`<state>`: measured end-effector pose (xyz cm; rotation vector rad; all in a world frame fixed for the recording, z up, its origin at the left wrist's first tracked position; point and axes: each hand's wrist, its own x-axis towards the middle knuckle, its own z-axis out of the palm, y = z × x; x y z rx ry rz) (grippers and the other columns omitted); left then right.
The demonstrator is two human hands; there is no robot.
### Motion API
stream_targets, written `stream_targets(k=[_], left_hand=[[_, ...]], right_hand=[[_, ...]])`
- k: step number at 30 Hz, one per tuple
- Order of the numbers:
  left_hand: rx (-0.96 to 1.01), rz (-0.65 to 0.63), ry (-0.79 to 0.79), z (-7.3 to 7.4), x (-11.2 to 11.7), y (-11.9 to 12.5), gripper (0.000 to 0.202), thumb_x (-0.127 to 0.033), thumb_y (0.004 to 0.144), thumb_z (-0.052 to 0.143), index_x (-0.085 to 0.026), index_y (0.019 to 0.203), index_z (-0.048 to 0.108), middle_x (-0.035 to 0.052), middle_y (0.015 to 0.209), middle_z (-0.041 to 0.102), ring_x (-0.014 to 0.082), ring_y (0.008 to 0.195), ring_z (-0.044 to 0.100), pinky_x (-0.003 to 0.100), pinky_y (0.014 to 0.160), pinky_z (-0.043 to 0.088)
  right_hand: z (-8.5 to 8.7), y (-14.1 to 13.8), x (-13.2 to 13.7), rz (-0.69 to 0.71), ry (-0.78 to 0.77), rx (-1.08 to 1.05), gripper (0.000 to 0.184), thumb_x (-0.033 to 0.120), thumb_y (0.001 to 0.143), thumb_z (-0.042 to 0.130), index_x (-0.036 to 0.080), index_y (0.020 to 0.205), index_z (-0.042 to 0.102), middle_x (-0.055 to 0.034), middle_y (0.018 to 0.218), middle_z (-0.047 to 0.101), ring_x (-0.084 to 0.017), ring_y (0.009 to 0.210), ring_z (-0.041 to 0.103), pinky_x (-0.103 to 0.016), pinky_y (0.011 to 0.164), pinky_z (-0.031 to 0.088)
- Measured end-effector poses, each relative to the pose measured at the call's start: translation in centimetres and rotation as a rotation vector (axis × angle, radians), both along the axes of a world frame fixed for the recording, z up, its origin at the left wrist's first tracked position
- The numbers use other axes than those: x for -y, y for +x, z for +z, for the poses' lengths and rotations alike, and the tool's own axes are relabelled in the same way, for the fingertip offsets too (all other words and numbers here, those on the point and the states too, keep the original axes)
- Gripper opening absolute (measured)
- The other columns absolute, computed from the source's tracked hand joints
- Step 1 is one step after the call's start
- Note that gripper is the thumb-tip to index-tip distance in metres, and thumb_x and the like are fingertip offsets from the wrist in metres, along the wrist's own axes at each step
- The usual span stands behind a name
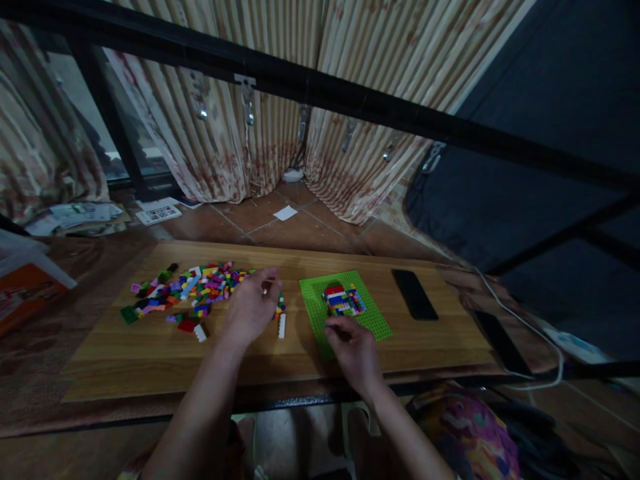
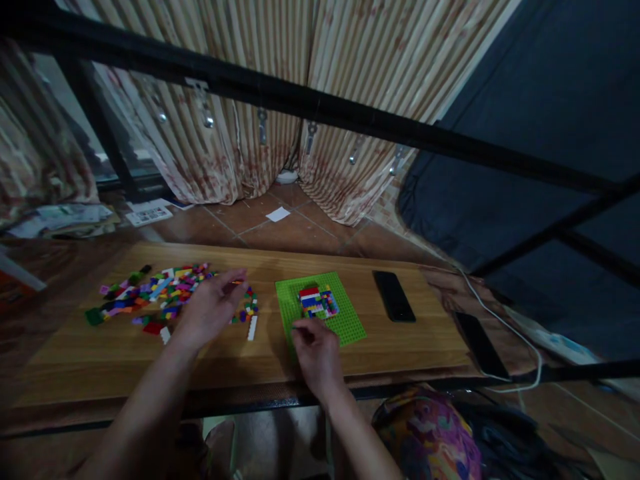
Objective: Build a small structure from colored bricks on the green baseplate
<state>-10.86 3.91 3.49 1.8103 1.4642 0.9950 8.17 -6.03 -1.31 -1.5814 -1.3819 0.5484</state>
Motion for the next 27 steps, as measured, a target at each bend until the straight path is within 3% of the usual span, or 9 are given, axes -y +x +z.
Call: stream_targets(k=[4, 7, 13, 19, 27], left_hand=[[-0.121, -0.077, -0.025, -0.2, 0.9, 1.6, 0.034, -0.029, 0.084, 0.048, -0.016, 0.111, 0.064, 0.0078, 0.101, 0.071, 0.0197, 0.084, 0.067, 0.032, 0.079, 0.052], [-0.192, -0.141, -0.039, -0.4, 1.2, 2.4, 0.030, -0.027, 0.085, 0.046, -0.019, 0.108, 0.065, 0.0059, 0.100, 0.071, 0.0184, 0.085, 0.067, 0.029, 0.079, 0.051], [-0.258, -0.157, -0.039, -0.6, 1.1, 2.8, 0.029, -0.026, 0.086, 0.045, -0.019, 0.108, 0.064, 0.0067, 0.100, 0.071, 0.0179, 0.086, 0.067, 0.028, 0.081, 0.050], [-0.302, -0.141, -0.026, -0.7, 0.9, 2.7, 0.030, -0.024, 0.086, 0.045, -0.018, 0.110, 0.062, 0.0077, 0.102, 0.070, 0.0188, 0.090, 0.066, 0.029, 0.083, 0.048], [-0.316, -0.136, -0.051, -0.3, 1.0, 2.2, 0.033, -0.024, 0.086, 0.045, -0.018, 0.114, 0.061, 0.0080, 0.102, 0.070, 0.0200, 0.093, 0.066, 0.030, 0.086, 0.048]], right_hand=[[0.0, 5.7, 0.0, -0.125, 0.008, -0.006, 0.019, 0.029, 0.079, 0.057, 0.018, 0.087, 0.071, -0.0064, 0.087, 0.069, -0.020, 0.079, 0.064, -0.032, 0.074, 0.050], [0.6, 7.9, -0.8, -0.168, 0.021, 0.051, 0.021, 0.030, 0.078, 0.057, 0.017, 0.086, 0.071, -0.0067, 0.084, 0.069, -0.020, 0.077, 0.063, -0.031, 0.070, 0.050], [1.6, 7.3, -3.1, -0.102, 0.017, 0.277, 0.019, 0.024, 0.080, 0.054, 0.019, 0.085, 0.072, -0.0059, 0.086, 0.071, -0.019, 0.078, 0.064, -0.029, 0.069, 0.048], [1.2, 6.7, -4.1, -0.088, -0.004, 0.550, 0.021, 0.016, 0.080, 0.052, 0.019, 0.082, 0.073, -0.0079, 0.086, 0.071, -0.021, 0.083, 0.063, -0.032, 0.078, 0.046], [1.6, 6.9, -4.5, -0.085, -0.068, 0.593, 0.020, 0.015, 0.078, 0.053, 0.017, 0.080, 0.073, -0.0079, 0.085, 0.072, -0.020, 0.081, 0.064, -0.030, 0.077, 0.046]])
